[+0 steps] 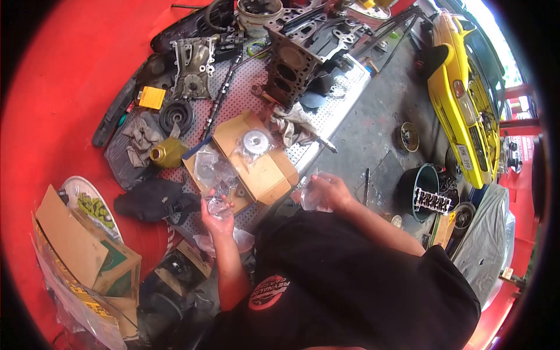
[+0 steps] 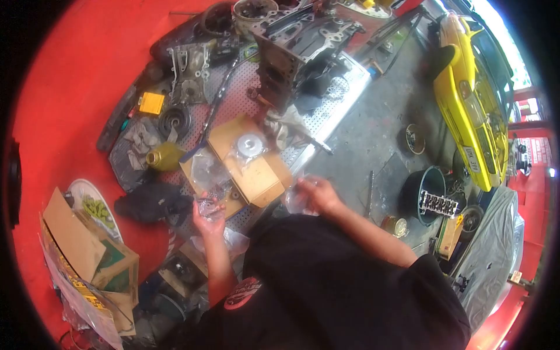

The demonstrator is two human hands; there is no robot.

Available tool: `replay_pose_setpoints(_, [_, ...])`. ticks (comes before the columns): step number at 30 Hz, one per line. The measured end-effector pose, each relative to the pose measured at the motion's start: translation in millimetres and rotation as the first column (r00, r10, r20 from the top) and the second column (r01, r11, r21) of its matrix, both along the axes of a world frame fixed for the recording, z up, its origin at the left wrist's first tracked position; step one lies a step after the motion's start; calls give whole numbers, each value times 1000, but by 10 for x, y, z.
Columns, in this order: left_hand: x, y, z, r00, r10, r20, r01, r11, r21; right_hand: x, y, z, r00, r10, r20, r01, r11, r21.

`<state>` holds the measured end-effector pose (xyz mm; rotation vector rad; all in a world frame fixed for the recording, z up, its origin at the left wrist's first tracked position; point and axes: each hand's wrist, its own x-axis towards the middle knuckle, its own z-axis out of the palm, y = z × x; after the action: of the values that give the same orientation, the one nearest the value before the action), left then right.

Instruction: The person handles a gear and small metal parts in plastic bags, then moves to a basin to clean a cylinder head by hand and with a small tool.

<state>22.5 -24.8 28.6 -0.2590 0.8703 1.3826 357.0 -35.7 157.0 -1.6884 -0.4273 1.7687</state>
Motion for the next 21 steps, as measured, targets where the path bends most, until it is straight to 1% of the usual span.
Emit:
replay_pose_setpoints(2, [-65, -35, -13, 1000, -27, 2, 27, 999, 42, -59, 23, 32, 1000, 0, 17, -1, 1000, 6])
replay_pose_setpoints(5, [-119, -52, -114, 999, -33, -4, 33, 997, 68, 41, -49, -335, 990, 64, 123, -74, 994, 76])
replay_pose_setpoints(7, [-187, -76, -104, 1000, 1, -24, 0, 997, 73, 124, 6, -280, 991, 112, 79, -120, 987, 106])
replay_pose_setpoints(10, [-102, -95, -39, 994, 96, -47, -92, 993, 71, 242, 183, -176, 994, 106, 23, -108, 986, 127])
replay_pose_setpoints(11, [-37, -90, -4, 989, 138, -48, -135, 989, 67, 308, 256, -219, 998, 58, 14, -59, 992, 116])
replay_pose_setpoints(15, [401, -115, 57, 960, 271, -75, -264, 960, 92, 828, 576, -470, 974, 227, 22, -228, 970, 85])
replay_pose_setpoints(17, [740, -140, 189, 947, 314, -62, -312, 949, 51, 1065, 781, -609, 959, 283, 28, -284, 956, 77])
replay_pose_setpoints(18, [933, -156, 261, 944, 326, -54, -324, 945, 42, 1122, 910, -467, 966, 246, -79, -242, 968, 61])
replay_pose_setpoints(21, [1429, -286, 292, 951, 303, -59, -305, 952, -19, 1373, 1189, -376, 968, 232, -94, -226, 972, 67])
